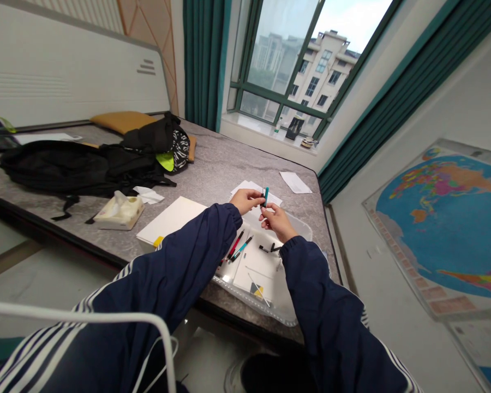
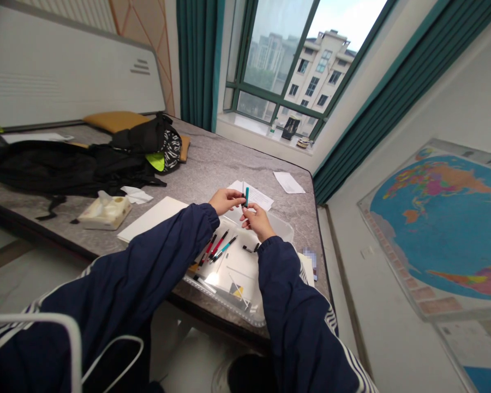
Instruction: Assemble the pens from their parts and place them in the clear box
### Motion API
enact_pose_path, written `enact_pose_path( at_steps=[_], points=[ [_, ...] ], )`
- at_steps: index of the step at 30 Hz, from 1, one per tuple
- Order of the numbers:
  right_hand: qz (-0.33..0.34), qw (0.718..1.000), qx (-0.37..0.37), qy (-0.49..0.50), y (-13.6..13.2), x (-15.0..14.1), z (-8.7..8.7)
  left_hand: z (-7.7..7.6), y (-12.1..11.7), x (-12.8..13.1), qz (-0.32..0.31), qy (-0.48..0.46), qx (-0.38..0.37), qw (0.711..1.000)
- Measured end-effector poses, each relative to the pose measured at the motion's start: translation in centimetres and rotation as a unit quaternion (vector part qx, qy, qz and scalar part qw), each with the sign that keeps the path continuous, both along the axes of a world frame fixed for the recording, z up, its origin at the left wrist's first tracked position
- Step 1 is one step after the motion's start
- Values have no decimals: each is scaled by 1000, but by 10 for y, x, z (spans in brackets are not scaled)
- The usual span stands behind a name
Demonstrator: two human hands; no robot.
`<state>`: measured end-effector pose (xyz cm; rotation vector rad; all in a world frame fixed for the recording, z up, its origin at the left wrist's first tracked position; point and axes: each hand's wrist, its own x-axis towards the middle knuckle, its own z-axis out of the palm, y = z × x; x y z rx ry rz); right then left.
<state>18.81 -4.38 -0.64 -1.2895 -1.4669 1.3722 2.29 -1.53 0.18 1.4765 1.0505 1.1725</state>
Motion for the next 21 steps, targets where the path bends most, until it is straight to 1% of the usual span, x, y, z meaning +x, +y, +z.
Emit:
enact_pose_path(
  at_steps=[4,7,11,13,15,17,19,21],
  points=[
    [23,998,33,-42,2,0,-5,-1,0,2,6,-14,-19,1000],
    [43,997,48,-48,2,-1,-7,0,-1,3,2,-31,-26,999],
    [54,996,46,-62,0,-2,-5,0,-2,4,-4,-53,-15,998],
    [58,995,29,-71,-2,-2,-3,-1,-2,4,-4,-57,-10,998],
    [41,997,-4,-72,-2,-2,0,-1,-1,4,2,-51,-11,999],
    [-2,998,-32,-60,-1,-2,1,0,-1,3,16,-43,-16,999],
    [-49,997,-35,-40,1,0,3,1,0,2,26,-36,-21,999],
    [-78,997,-18,-10,4,2,3,1,0,1,30,-34,-25,999]
  ],
)
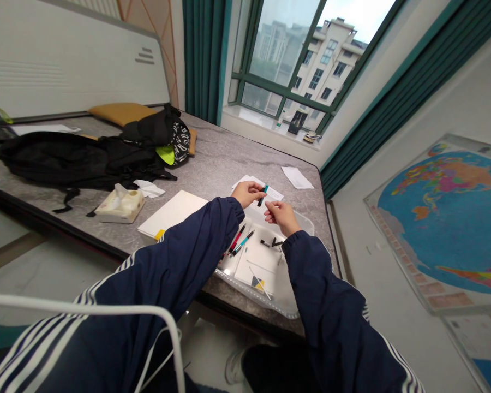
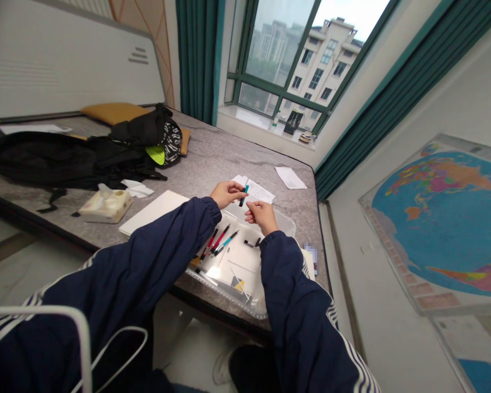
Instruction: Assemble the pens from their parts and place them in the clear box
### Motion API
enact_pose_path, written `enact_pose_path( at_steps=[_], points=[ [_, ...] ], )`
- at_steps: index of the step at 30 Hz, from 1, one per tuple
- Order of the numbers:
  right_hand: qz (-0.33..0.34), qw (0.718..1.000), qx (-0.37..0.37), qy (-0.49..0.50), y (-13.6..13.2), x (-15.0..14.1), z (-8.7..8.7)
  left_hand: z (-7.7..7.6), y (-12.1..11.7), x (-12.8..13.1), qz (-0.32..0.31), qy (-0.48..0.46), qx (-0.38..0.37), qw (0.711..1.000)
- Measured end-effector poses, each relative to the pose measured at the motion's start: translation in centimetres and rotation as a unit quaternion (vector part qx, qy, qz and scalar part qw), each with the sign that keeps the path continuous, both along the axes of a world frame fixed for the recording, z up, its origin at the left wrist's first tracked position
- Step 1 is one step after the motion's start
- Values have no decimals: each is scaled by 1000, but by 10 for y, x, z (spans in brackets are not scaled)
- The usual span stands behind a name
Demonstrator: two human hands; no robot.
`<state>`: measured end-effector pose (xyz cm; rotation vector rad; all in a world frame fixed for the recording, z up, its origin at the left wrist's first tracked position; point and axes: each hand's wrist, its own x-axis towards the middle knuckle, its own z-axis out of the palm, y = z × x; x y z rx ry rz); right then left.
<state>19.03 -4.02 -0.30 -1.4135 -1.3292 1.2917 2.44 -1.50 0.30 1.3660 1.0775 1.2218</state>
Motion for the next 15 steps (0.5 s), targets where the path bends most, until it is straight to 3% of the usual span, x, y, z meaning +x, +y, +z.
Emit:
enact_pose_path(
  at_steps=[4,8,15],
  points=[
    [-24,995,29,94,2,6,4,-2,1,1,-7,9,-8,1000],
    [-44,981,7,187,1,9,9,-4,1,2,-12,22,-10,1000],
    [-82,962,7,259,0,8,13,-6,0,1,-21,21,-8,1000]
  ],
)
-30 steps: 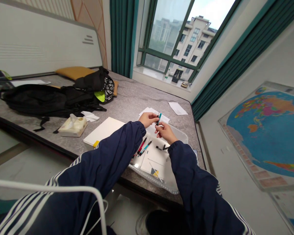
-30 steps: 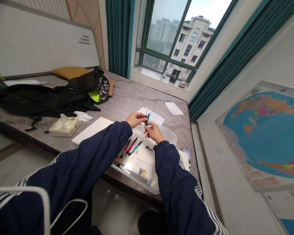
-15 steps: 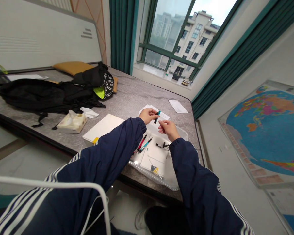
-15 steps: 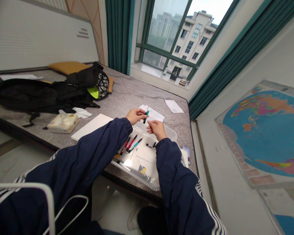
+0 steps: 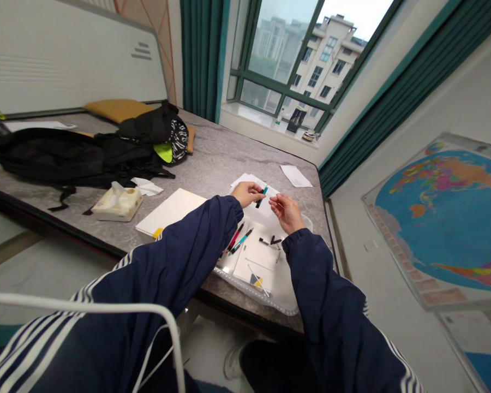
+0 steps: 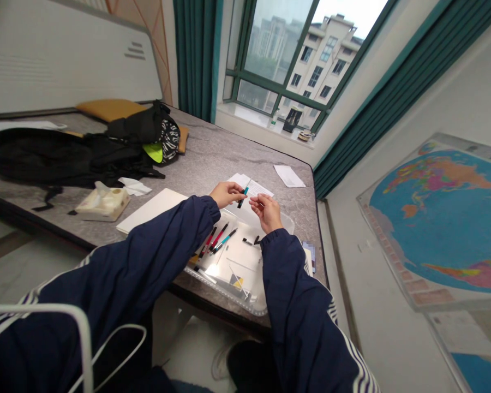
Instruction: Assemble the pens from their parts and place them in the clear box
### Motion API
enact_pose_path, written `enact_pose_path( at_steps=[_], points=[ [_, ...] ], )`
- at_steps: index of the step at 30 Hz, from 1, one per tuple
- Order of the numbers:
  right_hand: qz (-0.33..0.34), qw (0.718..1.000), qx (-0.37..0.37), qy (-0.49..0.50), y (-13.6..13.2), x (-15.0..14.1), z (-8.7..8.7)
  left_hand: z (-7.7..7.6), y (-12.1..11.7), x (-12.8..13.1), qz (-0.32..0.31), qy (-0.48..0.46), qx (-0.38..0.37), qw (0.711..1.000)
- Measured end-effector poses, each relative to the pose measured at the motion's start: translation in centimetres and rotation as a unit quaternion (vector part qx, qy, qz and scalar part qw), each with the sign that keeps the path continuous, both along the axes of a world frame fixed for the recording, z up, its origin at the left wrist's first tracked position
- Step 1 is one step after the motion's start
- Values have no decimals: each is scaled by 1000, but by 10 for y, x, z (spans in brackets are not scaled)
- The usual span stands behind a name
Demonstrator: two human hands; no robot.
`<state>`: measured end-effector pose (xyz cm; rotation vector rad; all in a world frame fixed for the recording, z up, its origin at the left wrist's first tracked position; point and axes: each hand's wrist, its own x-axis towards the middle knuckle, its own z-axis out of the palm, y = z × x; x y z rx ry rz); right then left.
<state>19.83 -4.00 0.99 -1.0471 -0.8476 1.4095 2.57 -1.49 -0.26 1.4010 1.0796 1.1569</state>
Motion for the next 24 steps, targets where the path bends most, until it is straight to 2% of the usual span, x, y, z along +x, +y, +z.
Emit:
enact_pose_path(
  at_steps=[6,13,16,24],
  points=[
    [50,997,-19,51,-1,2,5,1,-1,1,-18,-1,-14,1000],
    [132,991,4,33,-3,0,2,3,-1,0,-43,-26,-30,998],
    [141,990,7,9,-4,0,0,4,-1,-1,-50,-42,-31,997],
    [141,989,14,-35,-6,-2,0,12,-4,0,-22,-74,-62,995]
  ],
)
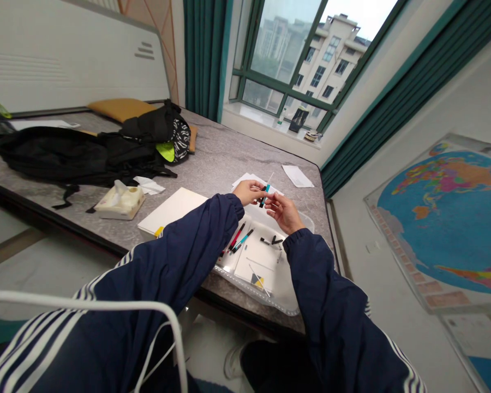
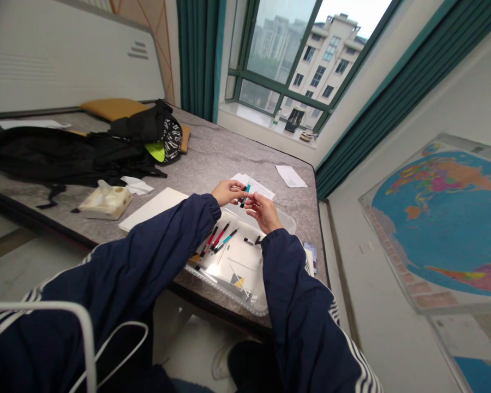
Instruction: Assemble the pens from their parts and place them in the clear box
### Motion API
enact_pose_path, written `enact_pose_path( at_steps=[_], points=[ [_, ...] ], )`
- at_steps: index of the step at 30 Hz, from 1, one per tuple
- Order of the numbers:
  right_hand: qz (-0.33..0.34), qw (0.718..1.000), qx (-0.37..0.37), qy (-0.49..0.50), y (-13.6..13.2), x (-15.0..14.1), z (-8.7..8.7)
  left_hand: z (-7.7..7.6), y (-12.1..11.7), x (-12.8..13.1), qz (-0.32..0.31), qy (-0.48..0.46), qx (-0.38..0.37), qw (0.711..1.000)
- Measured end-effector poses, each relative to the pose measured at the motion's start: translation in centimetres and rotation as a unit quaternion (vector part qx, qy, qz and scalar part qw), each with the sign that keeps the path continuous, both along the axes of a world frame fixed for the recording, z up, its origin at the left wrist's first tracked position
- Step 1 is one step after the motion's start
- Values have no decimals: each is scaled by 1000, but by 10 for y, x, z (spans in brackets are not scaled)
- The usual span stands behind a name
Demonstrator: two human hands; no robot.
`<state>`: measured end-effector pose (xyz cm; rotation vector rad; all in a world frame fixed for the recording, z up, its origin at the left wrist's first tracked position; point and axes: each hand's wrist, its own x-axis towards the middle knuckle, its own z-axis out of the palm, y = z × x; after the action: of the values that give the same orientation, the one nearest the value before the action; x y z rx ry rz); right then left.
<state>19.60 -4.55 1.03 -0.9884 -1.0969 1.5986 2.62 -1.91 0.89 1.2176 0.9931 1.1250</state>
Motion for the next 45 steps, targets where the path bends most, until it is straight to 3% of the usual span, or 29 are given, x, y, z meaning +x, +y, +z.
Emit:
enact_pose_path(
  at_steps=[8,22,29,37,45],
  points=[
    [1,999,-11,31,0,0,2,-5,3,2,-2,-13,9,1000],
    [15,998,38,-44,-3,-6,-1,-8,3,3,-23,-24,14,999],
    [-22,998,43,-31,-3,-7,1,-5,2,2,-14,-20,2,1000],
    [-185,972,130,-69,10,2,-7,-15,3,3,-34,43,39,998],
    [-134,979,127,-81,6,-2,-5,-15,1,4,-67,39,63,995]
  ],
)
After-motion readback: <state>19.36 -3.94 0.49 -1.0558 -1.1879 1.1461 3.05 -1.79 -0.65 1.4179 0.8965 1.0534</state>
